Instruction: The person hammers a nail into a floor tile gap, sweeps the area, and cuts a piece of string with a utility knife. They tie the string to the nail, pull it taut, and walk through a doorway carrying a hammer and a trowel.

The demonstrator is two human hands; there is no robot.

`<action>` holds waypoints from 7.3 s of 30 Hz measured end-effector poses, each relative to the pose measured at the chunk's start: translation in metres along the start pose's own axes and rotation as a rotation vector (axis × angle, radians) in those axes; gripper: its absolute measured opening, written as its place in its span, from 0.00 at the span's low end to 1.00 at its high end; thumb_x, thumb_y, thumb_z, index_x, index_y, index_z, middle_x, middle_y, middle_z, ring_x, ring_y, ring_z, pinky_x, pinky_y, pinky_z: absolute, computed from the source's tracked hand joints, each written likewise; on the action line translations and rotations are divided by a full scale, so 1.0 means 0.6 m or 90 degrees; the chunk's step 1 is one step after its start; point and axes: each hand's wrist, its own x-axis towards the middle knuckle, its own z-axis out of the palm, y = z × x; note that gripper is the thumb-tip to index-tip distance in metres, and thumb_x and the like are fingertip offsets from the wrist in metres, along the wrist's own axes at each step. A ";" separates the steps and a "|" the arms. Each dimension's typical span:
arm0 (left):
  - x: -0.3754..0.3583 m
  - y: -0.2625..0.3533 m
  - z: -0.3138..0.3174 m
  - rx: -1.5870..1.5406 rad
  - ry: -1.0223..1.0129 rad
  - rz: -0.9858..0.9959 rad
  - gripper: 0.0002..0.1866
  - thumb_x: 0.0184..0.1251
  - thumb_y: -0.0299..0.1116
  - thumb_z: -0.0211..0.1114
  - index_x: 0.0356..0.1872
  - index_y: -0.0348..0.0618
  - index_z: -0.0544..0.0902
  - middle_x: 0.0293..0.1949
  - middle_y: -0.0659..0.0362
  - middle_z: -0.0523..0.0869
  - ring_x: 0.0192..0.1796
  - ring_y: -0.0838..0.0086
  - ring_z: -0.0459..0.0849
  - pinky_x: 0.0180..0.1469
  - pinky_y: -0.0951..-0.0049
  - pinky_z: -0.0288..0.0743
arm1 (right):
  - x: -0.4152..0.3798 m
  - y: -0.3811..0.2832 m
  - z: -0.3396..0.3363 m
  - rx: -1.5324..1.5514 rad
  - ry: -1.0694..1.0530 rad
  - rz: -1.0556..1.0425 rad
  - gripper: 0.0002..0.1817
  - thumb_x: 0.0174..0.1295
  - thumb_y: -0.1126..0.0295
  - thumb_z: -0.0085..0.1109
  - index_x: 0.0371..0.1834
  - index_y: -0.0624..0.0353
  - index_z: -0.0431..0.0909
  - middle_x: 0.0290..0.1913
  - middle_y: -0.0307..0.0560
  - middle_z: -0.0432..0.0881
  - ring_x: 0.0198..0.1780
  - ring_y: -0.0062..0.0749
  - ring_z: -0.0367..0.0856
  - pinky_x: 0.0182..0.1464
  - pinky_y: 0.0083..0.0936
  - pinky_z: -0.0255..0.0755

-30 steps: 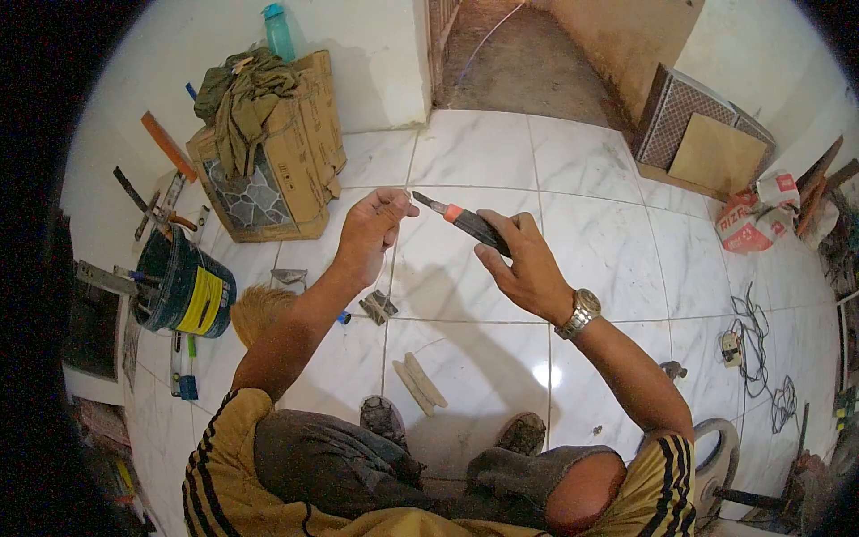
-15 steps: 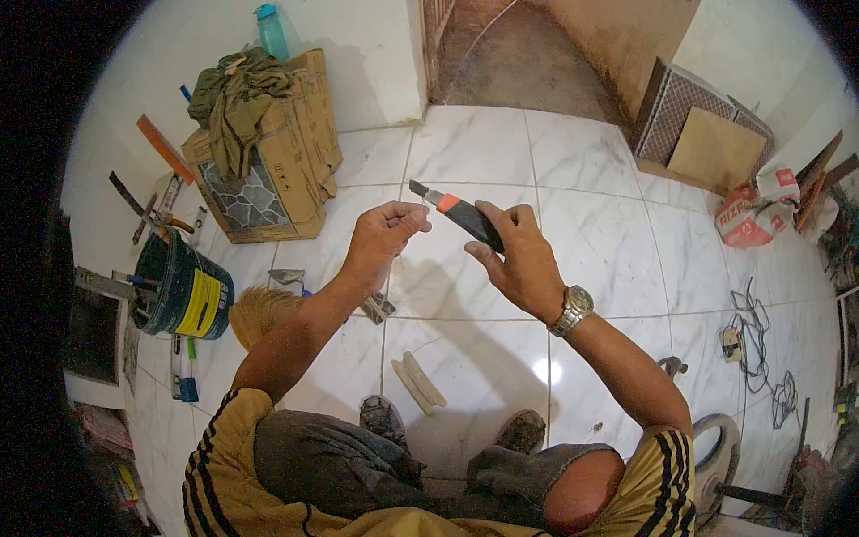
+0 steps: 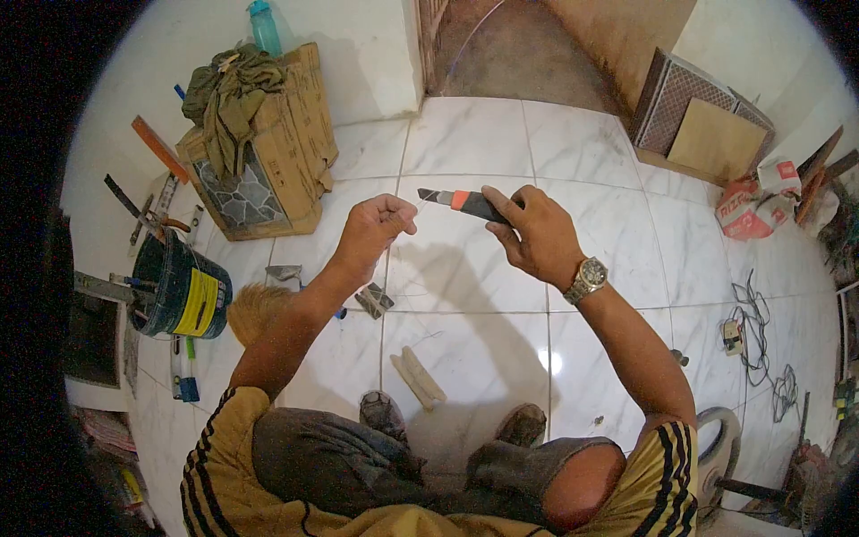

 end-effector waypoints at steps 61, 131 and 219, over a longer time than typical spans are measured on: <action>-0.044 0.030 0.003 -0.144 -0.037 -0.027 0.10 0.78 0.38 0.60 0.43 0.43 0.77 0.22 0.70 0.67 0.22 0.86 0.60 0.23 0.81 0.51 | -0.091 0.315 -0.051 -0.049 -0.021 0.287 0.24 0.72 0.52 0.57 0.60 0.59 0.81 0.47 0.55 0.88 0.39 0.47 0.88 0.46 0.40 0.80; -0.158 -0.191 0.086 -0.058 -0.312 -0.315 0.15 0.74 0.32 0.61 0.56 0.38 0.85 0.41 0.61 0.87 0.31 0.84 0.73 0.32 0.82 0.66 | -0.056 -0.065 0.109 0.843 -0.336 0.550 0.16 0.71 0.56 0.49 0.40 0.60 0.72 0.20 0.43 0.73 0.15 0.24 0.69 0.15 0.24 0.60; -0.045 -0.030 0.135 0.102 -0.300 0.018 0.37 0.73 0.30 0.64 0.79 0.41 0.58 0.44 0.51 0.87 0.40 0.75 0.83 0.47 0.73 0.78 | -0.094 -0.035 0.003 0.761 -0.040 0.457 0.14 0.72 0.63 0.62 0.41 0.66 0.84 0.36 0.43 0.87 0.39 0.23 0.82 0.46 0.23 0.77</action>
